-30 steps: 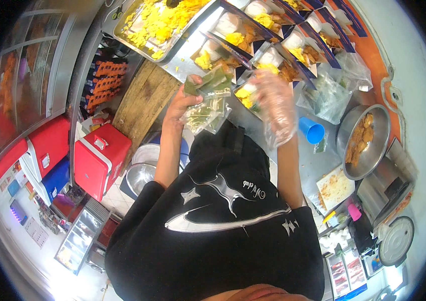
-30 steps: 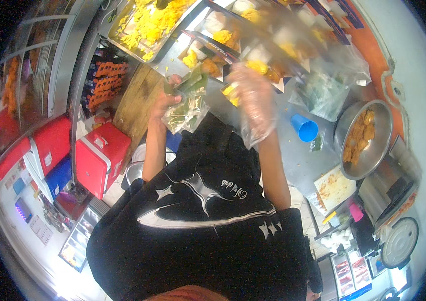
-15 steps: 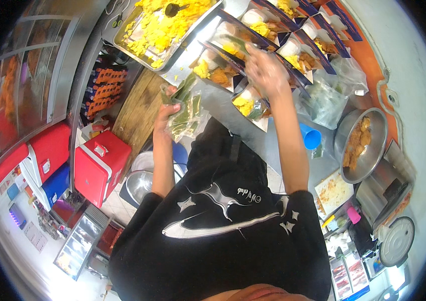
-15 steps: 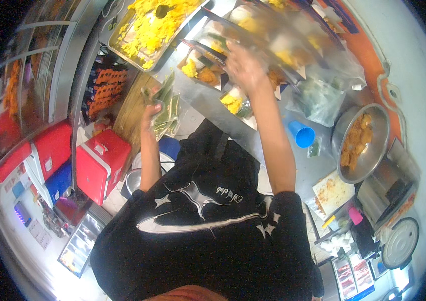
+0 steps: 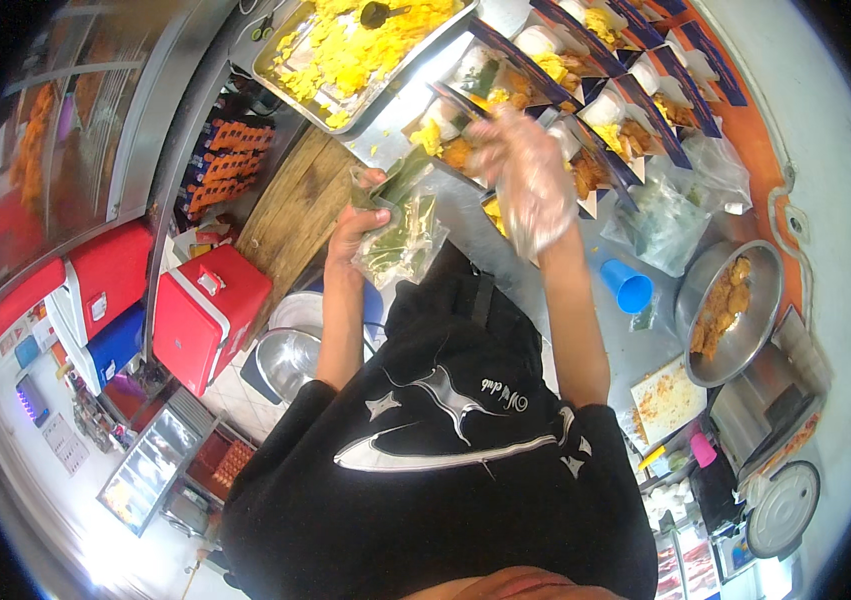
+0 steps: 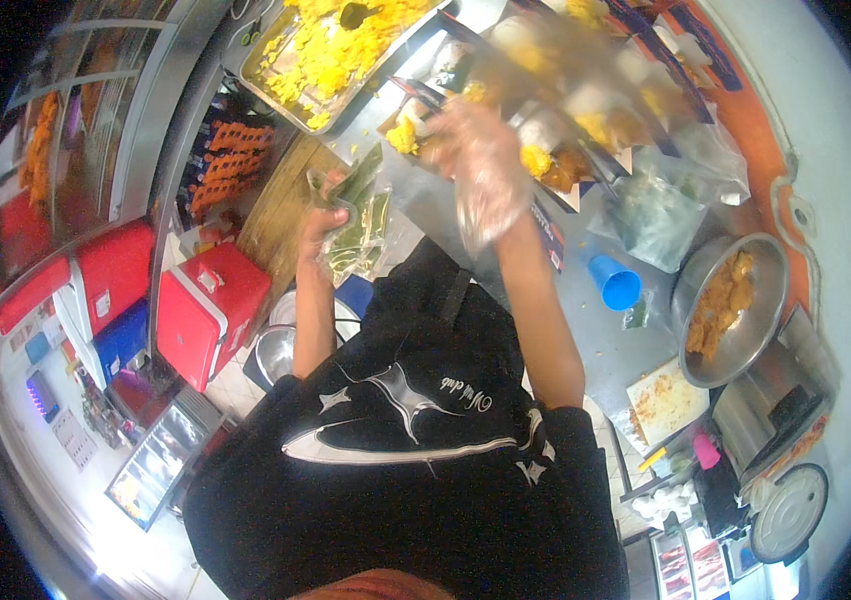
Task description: The person scoops scrambled eggs from a metal tray into multiple open food boxes using a black scoop. They then add green herbs from a plastic bag into each box and place a packaged orange item into each box as well.
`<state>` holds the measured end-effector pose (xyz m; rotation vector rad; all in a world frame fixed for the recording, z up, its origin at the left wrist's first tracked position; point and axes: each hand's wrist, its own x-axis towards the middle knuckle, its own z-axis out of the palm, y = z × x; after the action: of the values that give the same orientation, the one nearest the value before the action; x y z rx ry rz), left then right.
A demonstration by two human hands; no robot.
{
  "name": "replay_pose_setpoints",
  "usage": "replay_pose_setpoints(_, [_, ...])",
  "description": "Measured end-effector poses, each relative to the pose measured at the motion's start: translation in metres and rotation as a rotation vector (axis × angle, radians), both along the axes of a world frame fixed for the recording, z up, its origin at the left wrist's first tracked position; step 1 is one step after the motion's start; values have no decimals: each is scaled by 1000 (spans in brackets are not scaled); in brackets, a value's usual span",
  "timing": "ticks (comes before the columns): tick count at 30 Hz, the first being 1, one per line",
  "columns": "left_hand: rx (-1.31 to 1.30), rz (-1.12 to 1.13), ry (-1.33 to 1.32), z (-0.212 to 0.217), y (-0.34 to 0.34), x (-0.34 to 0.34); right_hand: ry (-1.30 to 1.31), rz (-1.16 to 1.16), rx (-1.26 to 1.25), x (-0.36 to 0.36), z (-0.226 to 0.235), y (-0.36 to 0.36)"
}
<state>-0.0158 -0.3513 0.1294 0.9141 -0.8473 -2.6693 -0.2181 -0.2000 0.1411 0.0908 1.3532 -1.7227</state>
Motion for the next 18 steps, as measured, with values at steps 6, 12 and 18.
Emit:
replay_pose_setpoints(6, [-415,-354,-9,7,-6,-26,467,252,293,29,62,1])
replay_pose_setpoints(12, [-217,-177,34,1,-10,-20,142,-192,110,-7,51,33])
replay_pose_setpoints(18, [-155,-133,31,4,-11,-9,-153,-233,-100,-154,-49,16])
